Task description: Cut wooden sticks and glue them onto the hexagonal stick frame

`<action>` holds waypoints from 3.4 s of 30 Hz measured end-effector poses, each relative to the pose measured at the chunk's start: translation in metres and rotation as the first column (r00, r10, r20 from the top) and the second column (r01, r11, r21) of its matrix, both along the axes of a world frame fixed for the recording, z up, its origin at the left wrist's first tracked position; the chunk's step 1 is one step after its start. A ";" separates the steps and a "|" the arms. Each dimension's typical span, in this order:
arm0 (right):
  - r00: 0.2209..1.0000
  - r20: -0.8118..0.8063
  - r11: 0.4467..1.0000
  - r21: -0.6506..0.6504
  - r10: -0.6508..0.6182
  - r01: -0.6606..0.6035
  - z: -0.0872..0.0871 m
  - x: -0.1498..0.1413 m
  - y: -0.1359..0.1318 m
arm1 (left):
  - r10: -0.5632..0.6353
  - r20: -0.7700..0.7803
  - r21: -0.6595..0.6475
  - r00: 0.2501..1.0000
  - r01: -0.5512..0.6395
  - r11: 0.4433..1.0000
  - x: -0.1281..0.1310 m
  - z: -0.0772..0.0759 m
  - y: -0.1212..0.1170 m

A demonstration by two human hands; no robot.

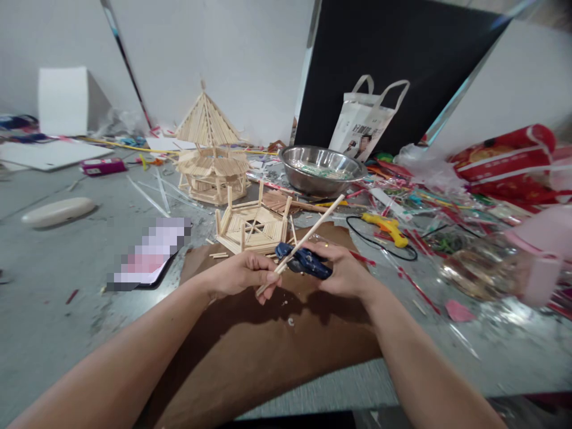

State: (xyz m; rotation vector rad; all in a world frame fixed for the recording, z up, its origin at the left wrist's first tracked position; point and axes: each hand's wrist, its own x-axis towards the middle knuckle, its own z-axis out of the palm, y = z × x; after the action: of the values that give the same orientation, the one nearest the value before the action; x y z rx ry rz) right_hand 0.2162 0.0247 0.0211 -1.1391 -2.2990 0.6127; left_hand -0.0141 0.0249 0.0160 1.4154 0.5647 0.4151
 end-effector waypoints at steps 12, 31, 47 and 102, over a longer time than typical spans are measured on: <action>0.997 0.075 0.999 0.045 0.004 -0.008 -0.001 0.001 -0.001 | -0.043 0.007 0.006 0.999 0.043 0.999 0.001 0.001 0.000; 0.959 0.238 0.988 0.043 -0.152 0.146 0.004 -0.009 -0.004 | 0.115 -0.022 0.099 0.993 -0.113 0.989 0.007 -0.002 0.000; 0.867 0.369 0.942 0.146 -0.335 0.303 0.001 -0.016 -0.006 | 0.284 -0.050 0.156 0.957 -0.274 0.949 0.013 -0.004 -0.004; 0.937 0.135 0.946 0.083 -0.323 0.315 -0.002 -0.021 -0.011 | 0.419 -0.009 0.360 0.908 -0.388 0.849 0.020 -0.004 -0.009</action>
State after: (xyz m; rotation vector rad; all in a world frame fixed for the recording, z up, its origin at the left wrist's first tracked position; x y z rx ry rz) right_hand 0.1951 0.0137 0.0189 -1.5316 -2.1641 0.3428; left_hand 0.0057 0.0154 0.0121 1.6625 0.9020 0.8284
